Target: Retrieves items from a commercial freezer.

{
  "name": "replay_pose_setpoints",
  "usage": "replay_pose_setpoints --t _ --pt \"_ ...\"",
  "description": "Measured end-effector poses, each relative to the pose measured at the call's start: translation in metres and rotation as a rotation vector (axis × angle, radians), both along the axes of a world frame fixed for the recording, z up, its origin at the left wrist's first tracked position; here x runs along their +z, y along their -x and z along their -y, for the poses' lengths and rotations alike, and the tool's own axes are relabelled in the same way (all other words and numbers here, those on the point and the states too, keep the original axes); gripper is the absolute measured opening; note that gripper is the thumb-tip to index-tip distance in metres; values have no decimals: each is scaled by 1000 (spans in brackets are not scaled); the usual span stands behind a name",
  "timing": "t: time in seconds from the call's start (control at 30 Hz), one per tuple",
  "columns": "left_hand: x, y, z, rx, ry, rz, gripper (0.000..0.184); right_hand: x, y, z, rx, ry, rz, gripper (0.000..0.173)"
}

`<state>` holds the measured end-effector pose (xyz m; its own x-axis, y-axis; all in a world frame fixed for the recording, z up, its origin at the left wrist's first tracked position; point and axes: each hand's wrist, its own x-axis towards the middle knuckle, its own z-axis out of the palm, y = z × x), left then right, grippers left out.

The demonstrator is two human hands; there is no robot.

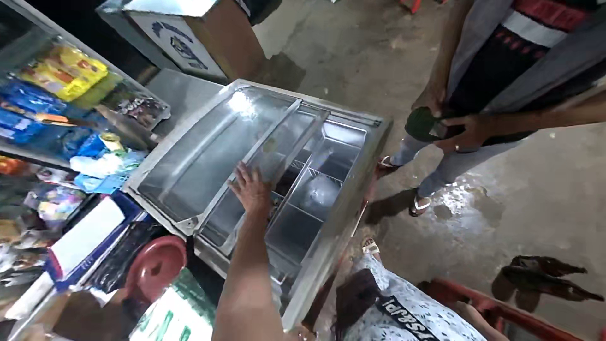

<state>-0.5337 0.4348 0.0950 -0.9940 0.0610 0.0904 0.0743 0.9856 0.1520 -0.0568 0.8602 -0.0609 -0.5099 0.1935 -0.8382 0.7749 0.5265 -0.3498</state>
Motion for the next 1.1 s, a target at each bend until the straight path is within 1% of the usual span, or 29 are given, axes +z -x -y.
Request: replay_pose_setpoints --t 0.03,0.07,0.1,0.13,0.17,0.23,0.3,0.37,0.43,0.5,0.57,0.63,0.73,0.8,0.83,0.93,1.0,1.1 --pt "-2 11 7 30 6 -29 63 -42 -17 -25 177 -34 -429 33" --pt "-3 22 13 57 10 -57 65 -42 6 -44 213 3 -319 34" --pt "-6 30 19 77 10 -74 66 -27 40 -53 178 -13 -113 34" --pt "-11 36 25 106 7 -84 64 -17 72 -61 145 -57 10 36" --pt "-14 39 31 142 -8 -93 63 -14 98 -69 112 -104 41 38" --pt "-16 41 41 225 -36 -113 66 4 152 -74 72 -131 -47 39" --pt "-12 43 46 299 -44 -121 73 33 211 -67 87 -124 -209 39" --pt "-13 41 49 305 -53 -140 75 63 267 -50 128 -154 -404 38" --pt "-12 32 47 275 -76 -144 69 89 312 -29 165 -188 -668 36" --pt "-6 13 39 179 -118 -166 53 109 350 -12 220 -200 -926 33" --pt "1 -16 25 72 -175 -157 35 127 378 7 271 -220 -1131 30" --pt "4 -46 11 16 -203 -162 27 142 400 26 330 -219 -1258 27" --pt "-2 -82 -3 32 -231 -149 24 149 430 43 433 -173 -1356 24" --pt "-7 -96 -10 48 -234 -75 26 152 451 51 490 -131 -1330 24" --pt "-11 -100 -14 49 -223 -47 27 156 461 55 534 -102 -1238 24" --pt "-19 -109 -30 62 -238 99 25 161 501 60 742 -32 -775 32" --pt "-16 -111 -40 111 -298 319 24 151 528 63 866 -36 -615 36" --pt "-10 -107 -48 236 -452 713 28 136 568 67 1065 -74 -450 42"
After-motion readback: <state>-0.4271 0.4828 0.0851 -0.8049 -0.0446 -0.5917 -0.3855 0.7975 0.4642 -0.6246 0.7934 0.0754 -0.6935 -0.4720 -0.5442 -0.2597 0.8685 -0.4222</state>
